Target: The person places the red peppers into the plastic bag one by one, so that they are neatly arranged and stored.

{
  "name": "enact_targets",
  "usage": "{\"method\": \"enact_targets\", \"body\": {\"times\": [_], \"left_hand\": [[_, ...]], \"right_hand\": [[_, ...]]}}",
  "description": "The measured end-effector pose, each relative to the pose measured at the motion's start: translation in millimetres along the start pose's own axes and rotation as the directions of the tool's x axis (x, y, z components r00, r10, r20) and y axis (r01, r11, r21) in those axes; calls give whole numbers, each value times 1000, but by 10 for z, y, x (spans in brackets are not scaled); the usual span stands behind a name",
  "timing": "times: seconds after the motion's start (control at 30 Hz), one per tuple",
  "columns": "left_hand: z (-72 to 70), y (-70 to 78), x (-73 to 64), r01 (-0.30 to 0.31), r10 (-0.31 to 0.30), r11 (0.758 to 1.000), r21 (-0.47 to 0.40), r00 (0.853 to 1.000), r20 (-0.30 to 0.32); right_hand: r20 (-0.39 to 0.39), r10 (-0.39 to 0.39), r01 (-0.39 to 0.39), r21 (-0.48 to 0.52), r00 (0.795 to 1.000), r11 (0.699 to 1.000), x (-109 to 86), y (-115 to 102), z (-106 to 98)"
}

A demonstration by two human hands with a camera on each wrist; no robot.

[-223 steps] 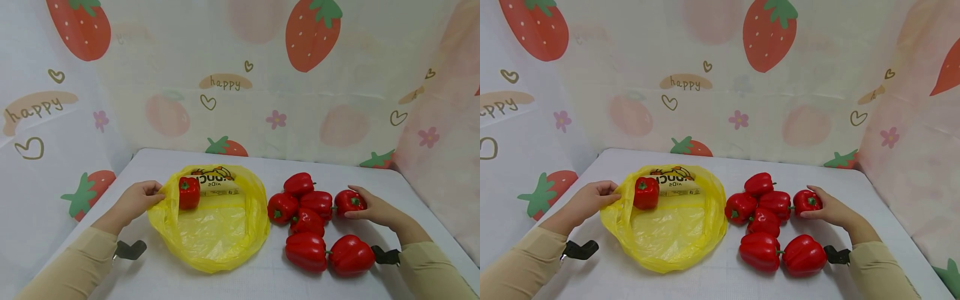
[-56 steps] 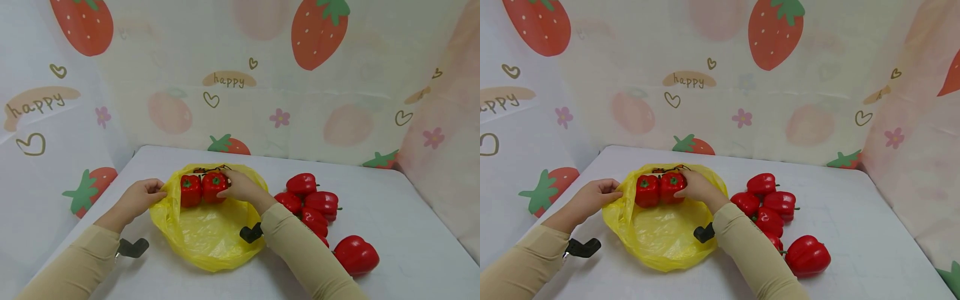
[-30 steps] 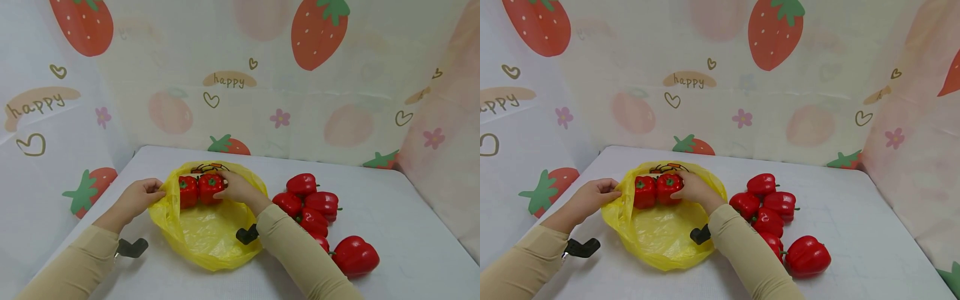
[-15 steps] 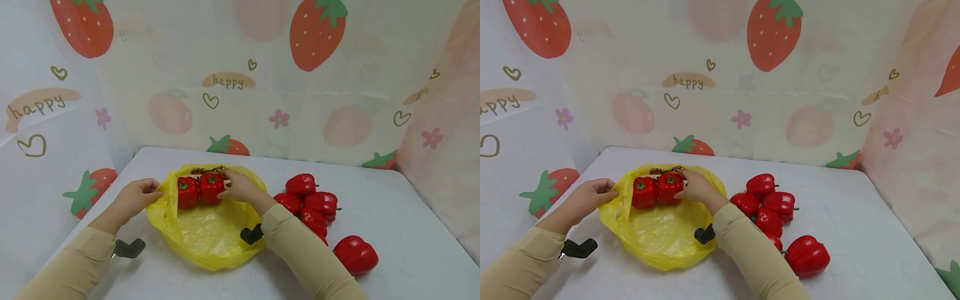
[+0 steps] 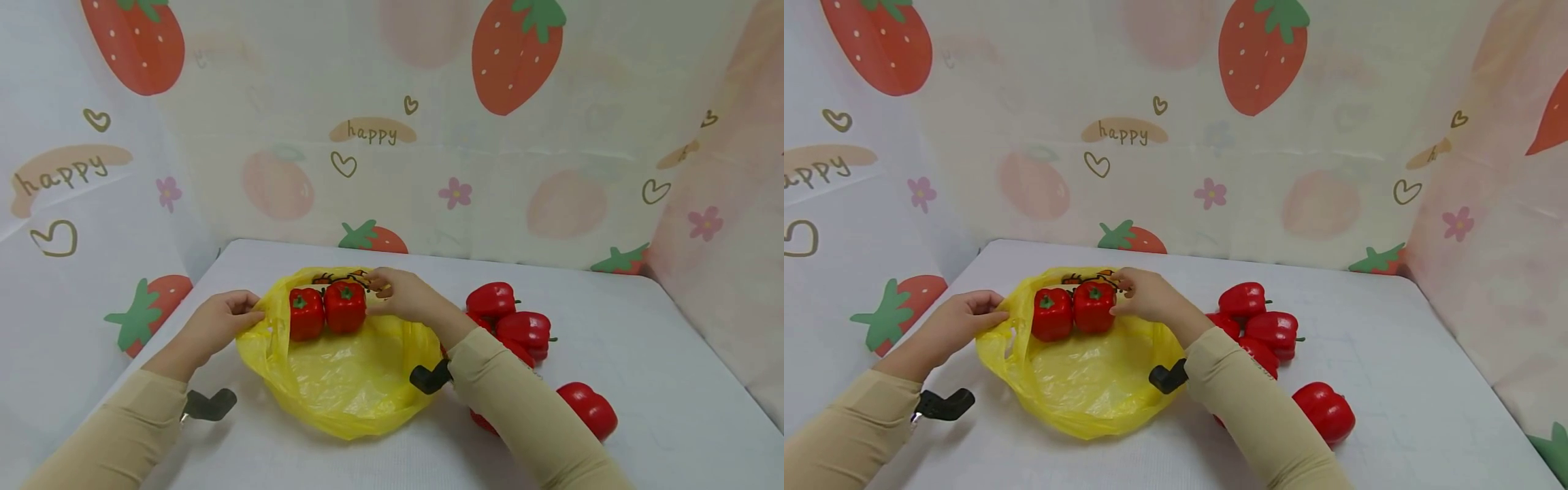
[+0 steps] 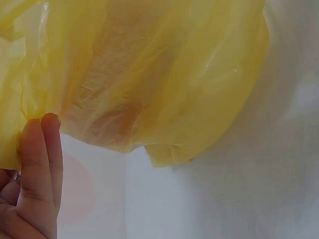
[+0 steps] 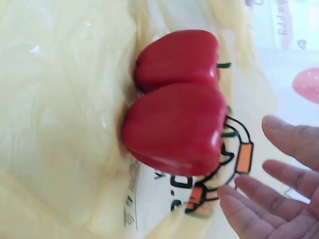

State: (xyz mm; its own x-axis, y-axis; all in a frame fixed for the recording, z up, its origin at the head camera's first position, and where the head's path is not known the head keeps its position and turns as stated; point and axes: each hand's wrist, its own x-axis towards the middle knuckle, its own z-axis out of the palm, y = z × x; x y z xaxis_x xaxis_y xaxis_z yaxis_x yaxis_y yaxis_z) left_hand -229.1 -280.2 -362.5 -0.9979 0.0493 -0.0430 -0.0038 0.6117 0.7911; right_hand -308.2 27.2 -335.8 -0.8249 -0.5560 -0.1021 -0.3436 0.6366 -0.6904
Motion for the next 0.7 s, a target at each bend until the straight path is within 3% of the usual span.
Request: {"method": "enact_targets", "body": {"times": [0.43,0.7], "left_hand": [[6,52,-7,-1,1,1000,22,1000,-2],[17,24,16,13,-13,1000,22,1000,2]], "right_hand": [[-19,-7,7,-9,1000,1000,-239,121,-377],[-38,-29,29,-10,999,1000,-481,146,-661]]}}
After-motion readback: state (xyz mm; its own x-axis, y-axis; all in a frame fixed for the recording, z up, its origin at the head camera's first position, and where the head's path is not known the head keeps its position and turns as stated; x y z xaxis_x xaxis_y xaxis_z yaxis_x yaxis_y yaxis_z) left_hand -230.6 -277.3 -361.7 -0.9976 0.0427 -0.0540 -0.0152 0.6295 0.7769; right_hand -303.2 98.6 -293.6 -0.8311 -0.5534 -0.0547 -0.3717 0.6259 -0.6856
